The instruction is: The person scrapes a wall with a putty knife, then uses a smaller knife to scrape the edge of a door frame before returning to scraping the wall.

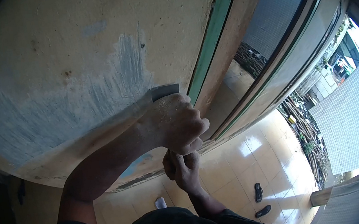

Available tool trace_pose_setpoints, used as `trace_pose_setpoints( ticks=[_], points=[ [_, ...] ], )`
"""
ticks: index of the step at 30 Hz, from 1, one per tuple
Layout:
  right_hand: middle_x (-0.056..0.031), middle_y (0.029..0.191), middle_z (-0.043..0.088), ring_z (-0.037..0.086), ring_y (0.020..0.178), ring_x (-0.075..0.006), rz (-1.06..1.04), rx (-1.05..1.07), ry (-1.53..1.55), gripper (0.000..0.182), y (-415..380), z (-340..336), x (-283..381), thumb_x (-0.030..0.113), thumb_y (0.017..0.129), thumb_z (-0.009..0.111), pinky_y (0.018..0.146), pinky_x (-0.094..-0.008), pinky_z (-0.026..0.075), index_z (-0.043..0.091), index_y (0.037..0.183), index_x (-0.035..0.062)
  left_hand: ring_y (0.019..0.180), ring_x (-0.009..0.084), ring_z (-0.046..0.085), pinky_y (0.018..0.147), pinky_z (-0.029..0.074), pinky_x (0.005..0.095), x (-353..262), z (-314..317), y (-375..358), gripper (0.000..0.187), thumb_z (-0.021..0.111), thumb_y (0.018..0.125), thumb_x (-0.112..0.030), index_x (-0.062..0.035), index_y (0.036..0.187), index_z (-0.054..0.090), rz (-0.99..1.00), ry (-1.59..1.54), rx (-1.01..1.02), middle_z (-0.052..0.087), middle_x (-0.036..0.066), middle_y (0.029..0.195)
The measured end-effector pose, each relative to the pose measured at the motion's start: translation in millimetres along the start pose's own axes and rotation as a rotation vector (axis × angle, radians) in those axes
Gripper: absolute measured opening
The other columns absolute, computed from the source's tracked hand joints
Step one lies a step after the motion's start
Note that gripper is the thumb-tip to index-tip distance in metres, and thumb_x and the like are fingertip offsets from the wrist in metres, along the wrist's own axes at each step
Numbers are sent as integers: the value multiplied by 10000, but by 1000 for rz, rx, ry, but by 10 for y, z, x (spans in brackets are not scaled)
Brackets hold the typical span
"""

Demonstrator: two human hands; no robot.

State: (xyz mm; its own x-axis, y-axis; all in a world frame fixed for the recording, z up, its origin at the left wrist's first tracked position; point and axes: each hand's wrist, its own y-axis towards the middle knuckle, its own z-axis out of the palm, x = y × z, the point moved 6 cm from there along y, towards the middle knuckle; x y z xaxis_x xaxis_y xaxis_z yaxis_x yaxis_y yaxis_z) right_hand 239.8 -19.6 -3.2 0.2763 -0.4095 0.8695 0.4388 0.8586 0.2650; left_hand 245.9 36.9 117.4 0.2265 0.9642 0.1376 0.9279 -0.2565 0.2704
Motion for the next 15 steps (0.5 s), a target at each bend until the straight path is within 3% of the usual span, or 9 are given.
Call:
trace_pose_setpoints(
  ticks=[2,5,8,15],
  points=[
    [-37,573,412,318,358,-75,-18,-59,-17,232,121,-42,67,248,974,455,289,-215,220,461,919,22,348,90,440,391,436,282,57,-55,103,227,639,717,-215,-79,546,578,-13,75,115,513,25,452],
    [-27,571,392,309,362,-71,-7,-43,9,231,144,-61,22,256,968,466,290,-214,215,451,919,32,353,90,456,407,426,284,55,-46,97,190,614,665,-166,-96,515,521,-34,109,27,466,25,397],
    [-28,572,393,306,363,-71,21,-50,53,233,-44,-85,-8,257,966,468,290,-213,213,442,892,39,352,81,455,408,433,297,-7,24,40,200,607,678,-159,-94,510,518,-41,-21,14,461,20,389],
    [-42,593,413,318,375,-79,-22,-8,45,207,187,-107,-57,253,974,455,288,-213,215,434,908,58,339,86,442,433,434,305,90,4,138,237,611,693,-173,-106,501,488,-41,112,47,428,10,369]
  ],
)
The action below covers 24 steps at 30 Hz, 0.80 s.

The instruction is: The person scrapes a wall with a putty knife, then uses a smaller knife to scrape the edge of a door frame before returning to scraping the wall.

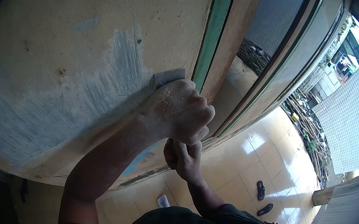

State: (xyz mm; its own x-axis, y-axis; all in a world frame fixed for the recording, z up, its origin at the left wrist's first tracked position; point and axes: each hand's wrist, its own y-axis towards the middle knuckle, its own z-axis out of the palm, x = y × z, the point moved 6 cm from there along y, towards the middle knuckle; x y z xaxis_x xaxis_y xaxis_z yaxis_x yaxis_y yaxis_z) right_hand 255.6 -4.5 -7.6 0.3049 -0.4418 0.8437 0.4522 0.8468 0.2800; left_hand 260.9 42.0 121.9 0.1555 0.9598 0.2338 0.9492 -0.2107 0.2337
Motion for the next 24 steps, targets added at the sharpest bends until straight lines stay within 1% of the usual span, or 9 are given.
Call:
trace_pose_setpoints(
  ticks=[2,6,11,15,17,18,21,22,24],
  points=[
    [-39,591,413,303,365,-78,-35,-10,-24,198,-96,23,69,239,978,441,287,-220,229,444,903,55,347,99,463,451,446,313,-40,-14,-35,224,604,696,-185,-98,516,502,-28,-86,-11,440,18,376],
    [-25,572,402,302,361,-61,-43,14,-64,210,-16,-24,66,239,976,448,285,-217,224,458,924,36,342,114,462,449,444,327,-21,3,-14,206,600,692,-187,-90,533,514,3,-69,-2,453,29,380],
    [-23,568,401,307,356,-66,15,-4,-35,227,25,-24,233,248,971,465,289,-218,230,466,929,25,337,118,450,418,415,311,7,-221,25,191,608,673,-175,-84,535,512,9,-68,-124,427,28,370],
    [-23,572,405,320,361,-66,-15,33,-74,231,-91,23,253,243,976,454,294,-210,229,472,914,21,341,122,461,402,405,300,-42,-118,-28,196,612,668,-175,-77,531,513,-15,-86,-94,436,42,371],
    [-23,573,407,326,365,-66,4,24,-90,230,-32,29,267,240,978,449,295,-206,227,474,912,21,359,77,478,388,447,269,-4,-156,18,196,645,690,-179,-94,528,572,-15,-35,-4,493,32,415],
    [-23,574,408,330,370,-66,-2,30,-58,227,68,40,329,239,979,447,296,-205,228,472,921,21,349,70,456,367,420,274,35,-269,48,193,616,660,-140,-109,485,539,6,-32,-154,474,26,402],
    [-18,574,401,337,383,-68,27,23,-31,230,82,45,409,250,978,450,299,-206,231,465,929,25,343,69,444,363,417,279,25,-339,65,199,594,640,-129,-119,458,513,4,-20,-269,468,21,398],
    [-16,573,396,335,381,-69,10,34,-31,233,43,72,392,250,977,453,300,-206,231,465,929,23,343,69,444,363,417,279,-14,-326,41,199,594,640,-129,-119,458,513,3,-25,-267,468,21,398],
    [-9,565,381,325,378,-69,0,90,-12,233,-71,71,343,241,976,455,300,-210,231,468,925,14,355,82,479,388,451,282,-63,-227,-8,201,596,654,-148,-111,469,529,-55,-47,-102,491,33,409]
  ],
)
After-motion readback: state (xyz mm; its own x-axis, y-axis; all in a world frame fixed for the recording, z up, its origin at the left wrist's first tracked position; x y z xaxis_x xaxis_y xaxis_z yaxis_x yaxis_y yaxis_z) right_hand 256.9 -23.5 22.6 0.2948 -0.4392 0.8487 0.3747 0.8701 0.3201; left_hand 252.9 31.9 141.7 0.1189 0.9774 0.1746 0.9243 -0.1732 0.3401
